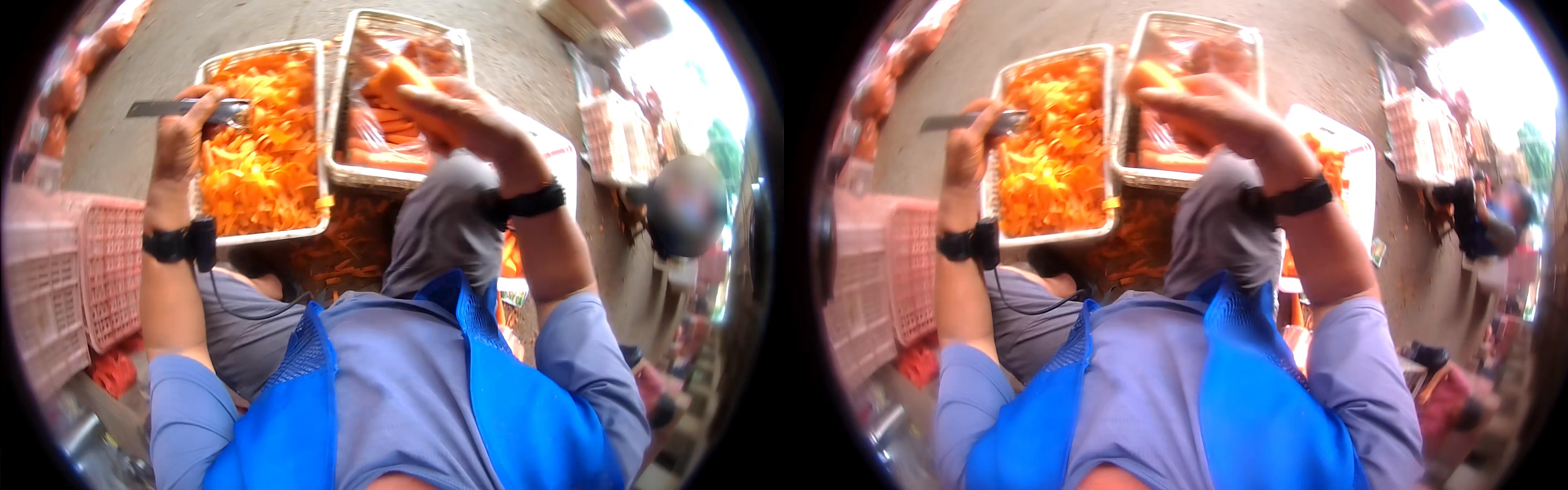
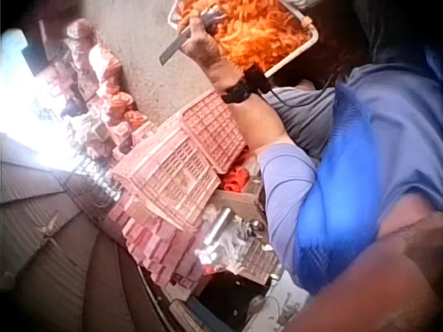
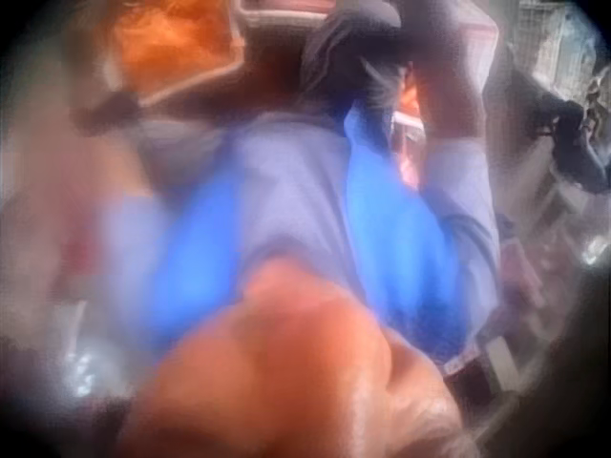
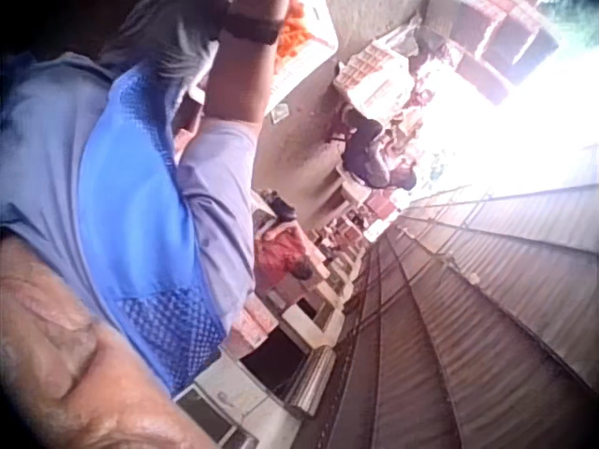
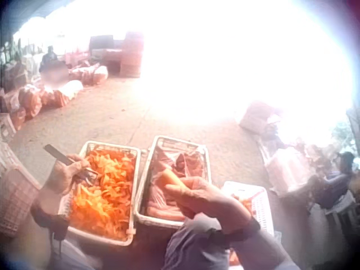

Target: The person peels carrots using a manual peeler over a bin, occasionally moving peeled carrots into a separate basket.

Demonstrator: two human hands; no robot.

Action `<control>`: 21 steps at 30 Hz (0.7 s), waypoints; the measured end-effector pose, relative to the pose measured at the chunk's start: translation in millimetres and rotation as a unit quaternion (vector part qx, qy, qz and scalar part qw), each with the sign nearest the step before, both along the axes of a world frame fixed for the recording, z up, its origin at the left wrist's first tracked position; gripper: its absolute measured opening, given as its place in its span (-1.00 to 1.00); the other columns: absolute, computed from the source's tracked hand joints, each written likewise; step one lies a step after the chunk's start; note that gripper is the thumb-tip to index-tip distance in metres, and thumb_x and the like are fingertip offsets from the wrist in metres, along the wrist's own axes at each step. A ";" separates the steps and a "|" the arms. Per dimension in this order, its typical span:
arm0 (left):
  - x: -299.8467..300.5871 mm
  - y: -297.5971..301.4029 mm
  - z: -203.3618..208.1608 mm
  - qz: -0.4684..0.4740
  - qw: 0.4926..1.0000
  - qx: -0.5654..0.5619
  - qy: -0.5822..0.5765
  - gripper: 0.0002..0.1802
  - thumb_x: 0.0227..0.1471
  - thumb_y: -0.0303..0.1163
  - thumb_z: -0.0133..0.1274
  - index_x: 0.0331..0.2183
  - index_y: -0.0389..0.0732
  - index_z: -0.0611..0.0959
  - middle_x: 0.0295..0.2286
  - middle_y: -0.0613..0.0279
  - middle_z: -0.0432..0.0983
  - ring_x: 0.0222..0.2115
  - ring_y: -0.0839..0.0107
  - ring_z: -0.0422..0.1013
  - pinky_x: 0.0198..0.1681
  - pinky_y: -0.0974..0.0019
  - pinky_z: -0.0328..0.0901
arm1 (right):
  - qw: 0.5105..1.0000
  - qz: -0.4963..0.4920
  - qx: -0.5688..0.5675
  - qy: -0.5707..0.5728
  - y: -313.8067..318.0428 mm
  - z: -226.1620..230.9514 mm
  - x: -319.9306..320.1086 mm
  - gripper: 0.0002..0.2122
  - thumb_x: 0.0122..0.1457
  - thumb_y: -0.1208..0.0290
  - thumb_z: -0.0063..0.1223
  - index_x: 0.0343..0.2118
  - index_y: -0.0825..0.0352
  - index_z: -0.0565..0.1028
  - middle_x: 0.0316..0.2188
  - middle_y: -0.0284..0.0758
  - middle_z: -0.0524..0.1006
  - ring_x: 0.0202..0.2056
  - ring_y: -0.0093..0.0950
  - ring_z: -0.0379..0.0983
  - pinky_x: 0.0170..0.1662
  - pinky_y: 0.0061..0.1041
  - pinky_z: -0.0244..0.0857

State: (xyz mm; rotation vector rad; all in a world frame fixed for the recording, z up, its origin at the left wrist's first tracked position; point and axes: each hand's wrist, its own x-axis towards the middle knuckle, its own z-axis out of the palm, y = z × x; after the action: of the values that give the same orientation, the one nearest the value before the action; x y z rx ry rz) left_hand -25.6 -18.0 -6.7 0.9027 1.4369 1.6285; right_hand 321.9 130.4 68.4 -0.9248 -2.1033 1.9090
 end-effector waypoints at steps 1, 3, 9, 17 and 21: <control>-1.0 -0.8 1.3 -0.004 1.000 0.002 0.001 -0.84 0.14 -0.34 0.20 -0.26 -0.20 0.65 -0.45 0.35 0.58 -0.53 0.68 0.42 -0.51 0.64 0.23 | 0.996 -0.044 0.071 -0.032 3.8 10.1 29.3 -0.59 0.23 -0.02 0.10 -0.38 0.33 0.50 -0.70 -0.47 0.39 -0.69 -0.70 0.33 -0.64 -0.67 0.16; 3.8 -0.6 5.9 -0.020 0.998 -0.014 0.053 -0.86 0.15 -0.33 0.18 -0.28 -0.17 0.66 -0.46 0.40 0.57 -0.53 0.71 0.38 -0.49 0.65 0.17 | 0.962 -0.094 0.190 -0.170 19.1 9.8 94.7 -0.56 0.17 -0.03 0.16 -0.35 0.37 0.54 -0.67 -0.44 0.45 -0.66 -0.65 0.38 -0.59 -0.61 0.26; 16.2 -11.0 5.3 -0.041 0.993 -0.022 0.106 -0.86 0.18 -0.31 0.15 -0.27 -0.15 0.66 -0.46 0.38 0.60 -0.53 0.71 0.39 -0.49 0.64 0.17 | 0.844 -0.290 0.328 -0.309 33.5 -22.3 224.9 -0.66 0.10 0.16 0.25 -0.33 0.42 0.60 -0.49 -0.29 0.59 -0.48 -0.52 0.52 -0.38 -0.51 0.40; 35.8 -17.0 14.1 0.000 0.988 -0.051 0.143 -0.85 0.14 -0.30 0.20 -0.33 -0.17 0.69 -0.52 0.41 0.54 -0.56 0.70 0.39 -0.51 0.62 0.25 | 0.970 -0.195 -0.084 -0.122 59.5 -83.7 129.7 -0.74 0.21 0.20 0.16 -0.23 0.32 0.55 -0.43 -0.35 0.60 -0.49 -0.59 0.56 -0.41 -0.63 0.46; 36.5 -15.1 21.7 -0.009 0.982 -0.084 0.168 -0.87 0.17 -0.34 0.15 -0.36 -0.18 0.66 -0.52 0.42 0.54 -0.53 0.69 0.40 -0.51 0.60 0.22 | 0.972 -0.156 -0.069 -0.165 102.5 -137.3 61.1 -0.80 0.19 0.32 0.13 -0.26 0.36 0.57 -0.44 -0.35 0.59 -0.51 -0.53 0.57 -0.44 -0.53 0.44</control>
State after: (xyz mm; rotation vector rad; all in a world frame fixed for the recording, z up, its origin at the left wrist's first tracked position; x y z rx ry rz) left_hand 10.9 -33.1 15.1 1.1253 1.7608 1.3605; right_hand 383.0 232.9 -68.9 -1.5939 -1.8493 1.8567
